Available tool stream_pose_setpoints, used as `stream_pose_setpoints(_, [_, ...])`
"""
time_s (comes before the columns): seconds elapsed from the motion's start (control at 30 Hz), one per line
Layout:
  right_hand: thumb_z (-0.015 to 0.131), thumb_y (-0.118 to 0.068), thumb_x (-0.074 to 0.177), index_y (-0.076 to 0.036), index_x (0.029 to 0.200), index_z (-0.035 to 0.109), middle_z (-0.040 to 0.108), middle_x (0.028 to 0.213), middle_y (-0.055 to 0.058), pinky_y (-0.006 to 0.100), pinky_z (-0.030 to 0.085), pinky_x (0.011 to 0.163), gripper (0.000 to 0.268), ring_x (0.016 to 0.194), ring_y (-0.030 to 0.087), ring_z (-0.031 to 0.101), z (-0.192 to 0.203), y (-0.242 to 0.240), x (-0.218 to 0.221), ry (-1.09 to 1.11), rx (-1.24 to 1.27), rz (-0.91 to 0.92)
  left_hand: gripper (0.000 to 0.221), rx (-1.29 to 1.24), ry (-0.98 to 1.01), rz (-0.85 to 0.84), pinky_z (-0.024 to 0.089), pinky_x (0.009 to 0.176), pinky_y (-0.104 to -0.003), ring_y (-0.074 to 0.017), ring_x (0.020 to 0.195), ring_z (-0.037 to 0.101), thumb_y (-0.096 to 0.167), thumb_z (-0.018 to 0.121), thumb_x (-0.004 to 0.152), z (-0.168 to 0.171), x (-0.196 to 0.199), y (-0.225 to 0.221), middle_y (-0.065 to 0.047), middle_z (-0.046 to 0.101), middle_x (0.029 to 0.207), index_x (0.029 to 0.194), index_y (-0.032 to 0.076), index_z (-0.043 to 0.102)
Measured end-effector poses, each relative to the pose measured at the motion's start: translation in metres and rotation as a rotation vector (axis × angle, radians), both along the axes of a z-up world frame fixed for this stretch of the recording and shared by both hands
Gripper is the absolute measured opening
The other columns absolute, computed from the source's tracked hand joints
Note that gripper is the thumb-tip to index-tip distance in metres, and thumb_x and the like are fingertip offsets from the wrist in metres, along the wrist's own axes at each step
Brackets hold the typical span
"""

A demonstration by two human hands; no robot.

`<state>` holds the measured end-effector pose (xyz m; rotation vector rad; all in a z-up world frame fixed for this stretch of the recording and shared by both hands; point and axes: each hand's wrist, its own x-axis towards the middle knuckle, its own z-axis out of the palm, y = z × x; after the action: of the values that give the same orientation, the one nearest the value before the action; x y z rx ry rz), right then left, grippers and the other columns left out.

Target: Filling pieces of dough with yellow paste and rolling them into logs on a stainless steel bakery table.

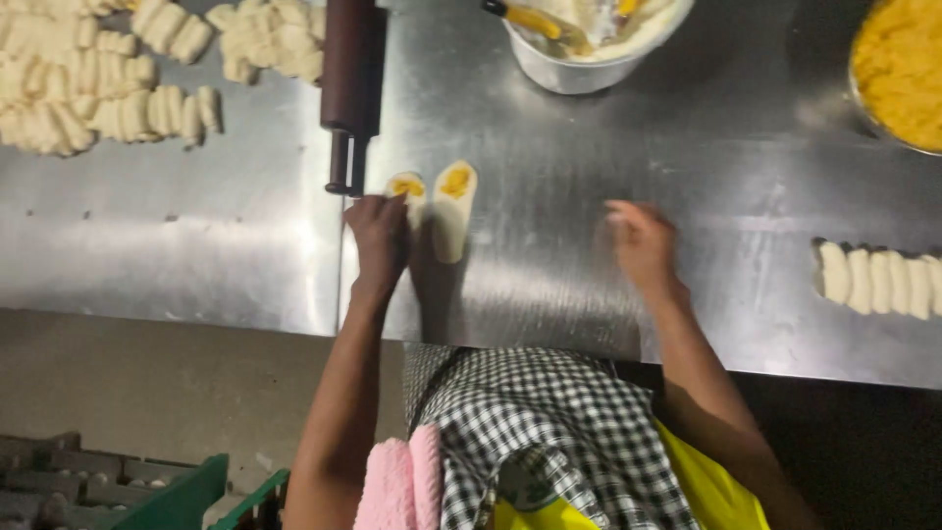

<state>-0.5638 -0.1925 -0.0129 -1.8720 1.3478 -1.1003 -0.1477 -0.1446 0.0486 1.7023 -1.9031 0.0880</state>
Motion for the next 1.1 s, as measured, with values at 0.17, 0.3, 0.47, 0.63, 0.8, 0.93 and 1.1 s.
stream_pose_setpoints(0.17, [0.064,-0.006,0.101,-0.006,0.123,0.072,0.068,0.108,0.011,0.037,0.052,0.083,0.023,0.096,0.026,0.066,-0.009,-0.056,0.153,0.011,0.051,0.193,0.021,0.071,-0.149,-0.122,0.038,0.089,-0.049,-0.0296,0.105,0.054,0.017,0.067,0.091,-0.012,-0.005,-0.068,-0.004,0.067,0.106,0.110,0.014,0.077])
stream_pose_setpoints(0.3, [0.068,-0.004,0.093,-0.009,0.113,0.077,0.065,0.101,0.012,0.045,0.048,0.087,0.023,0.097,0.032,0.062,-0.028,-0.085,0.207,0.209,-0.100,0.102,0.020,0.205,-0.143,-0.177,0.037,0.089,-0.051,-0.0301,0.105,0.052,0.019,0.067,0.090,-0.023,0.001,-0.097,-0.003,0.067,0.106,0.107,0.021,0.078])
stream_pose_setpoints(0.47, [0.073,-0.007,0.087,-0.011,0.099,0.078,0.064,0.097,0.010,0.045,0.048,0.088,0.013,0.096,0.032,0.061,-0.012,-0.089,0.226,0.215,-0.053,0.093,0.018,0.261,-0.049,-0.231,0.036,0.089,-0.052,-0.0324,0.109,0.051,0.018,0.069,0.083,-0.039,0.009,-0.113,-0.004,0.065,0.107,0.099,0.022,0.078])
stream_pose_setpoints(0.63, [0.075,-0.009,0.087,-0.008,0.092,0.072,0.063,0.094,0.008,0.043,0.048,0.087,0.006,0.094,0.029,0.061,0.014,-0.082,0.235,0.230,0.106,0.039,0.020,0.326,0.034,-0.307,0.035,0.086,-0.055,-0.0372,0.112,0.049,0.023,0.074,0.080,-0.046,0.013,-0.126,-0.010,0.062,0.110,0.098,0.015,0.074])
stream_pose_setpoints(0.8, [0.073,-0.004,0.090,-0.005,0.093,0.066,0.061,0.094,0.010,0.044,0.048,0.087,0.008,0.094,0.031,0.059,0.021,-0.068,0.240,0.179,0.003,0.017,0.024,0.365,0.062,-0.422,0.035,0.090,-0.056,-0.0352,0.116,0.050,0.023,0.072,0.090,-0.060,0.019,-0.129,-0.008,0.062,0.119,0.114,0.019,0.071])
stream_pose_setpoints(0.93, [0.071,-0.002,0.092,-0.004,0.095,0.064,0.063,0.095,0.010,0.045,0.048,0.087,0.009,0.095,0.032,0.060,0.005,-0.065,0.242,0.152,-0.059,-0.033,0.027,0.387,0.046,-0.480,0.035,0.090,-0.055,-0.0351,0.115,0.051,0.020,0.074,0.082,-0.045,0.018,-0.132,-0.008,0.064,0.117,0.109,0.019,0.070])
stream_pose_setpoints(1.1, [0.062,0.003,0.096,-0.003,0.100,0.063,0.065,0.098,0.012,0.042,0.053,0.083,0.007,0.093,0.028,0.064,-0.004,-0.055,0.233,0.129,0.029,-0.046,0.015,0.307,0.135,-0.495,0.036,0.090,-0.052,-0.0325,0.107,0.053,0.011,0.071,0.086,-0.033,0.031,-0.119,-0.007,0.069,0.105,0.101,0.012,0.069])
